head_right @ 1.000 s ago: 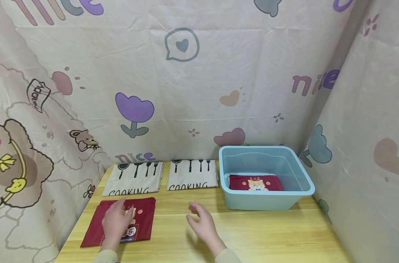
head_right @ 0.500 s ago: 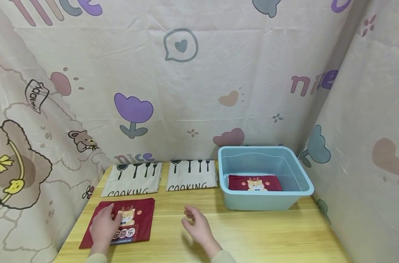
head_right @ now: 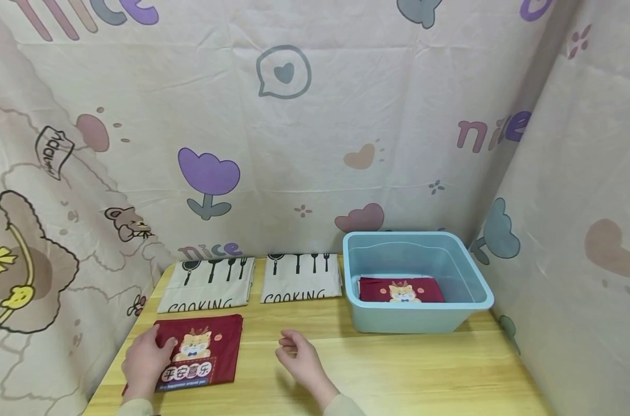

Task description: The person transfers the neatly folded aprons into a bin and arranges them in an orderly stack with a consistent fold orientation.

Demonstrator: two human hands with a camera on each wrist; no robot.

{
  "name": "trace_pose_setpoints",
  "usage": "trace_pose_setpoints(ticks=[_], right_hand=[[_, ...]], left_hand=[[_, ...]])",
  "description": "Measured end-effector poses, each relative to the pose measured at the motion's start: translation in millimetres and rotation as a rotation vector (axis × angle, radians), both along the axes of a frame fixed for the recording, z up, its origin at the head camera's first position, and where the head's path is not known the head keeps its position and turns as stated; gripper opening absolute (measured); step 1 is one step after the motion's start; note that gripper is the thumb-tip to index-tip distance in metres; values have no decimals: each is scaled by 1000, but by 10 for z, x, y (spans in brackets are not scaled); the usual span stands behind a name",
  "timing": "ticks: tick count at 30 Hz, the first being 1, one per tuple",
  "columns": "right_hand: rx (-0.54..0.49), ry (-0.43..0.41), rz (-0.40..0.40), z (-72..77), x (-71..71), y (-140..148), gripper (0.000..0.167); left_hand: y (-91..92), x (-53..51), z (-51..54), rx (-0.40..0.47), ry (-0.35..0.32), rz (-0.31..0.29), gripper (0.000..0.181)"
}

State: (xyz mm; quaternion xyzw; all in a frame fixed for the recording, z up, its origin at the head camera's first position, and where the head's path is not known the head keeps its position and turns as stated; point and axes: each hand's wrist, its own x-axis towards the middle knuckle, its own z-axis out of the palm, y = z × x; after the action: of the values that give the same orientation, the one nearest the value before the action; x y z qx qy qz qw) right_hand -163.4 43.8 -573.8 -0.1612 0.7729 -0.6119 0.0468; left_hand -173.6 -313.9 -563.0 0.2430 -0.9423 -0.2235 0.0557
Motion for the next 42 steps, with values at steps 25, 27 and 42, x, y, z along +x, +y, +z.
trace_pose_setpoints(ticks=[25, 27, 42], right_hand=[[-105, -194, -28, -30, 37, -429, 41], [-113, -199, -28, -24, 31, -444, 41], [-117, -231, -32, 46, -22, -531, 43]], left_hand=[[-421, 18, 78, 71, -63, 112, 60], [-441, 13, 85, 75, -71, 118, 60], [-618, 52, 54, 135, -149, 125, 61]])
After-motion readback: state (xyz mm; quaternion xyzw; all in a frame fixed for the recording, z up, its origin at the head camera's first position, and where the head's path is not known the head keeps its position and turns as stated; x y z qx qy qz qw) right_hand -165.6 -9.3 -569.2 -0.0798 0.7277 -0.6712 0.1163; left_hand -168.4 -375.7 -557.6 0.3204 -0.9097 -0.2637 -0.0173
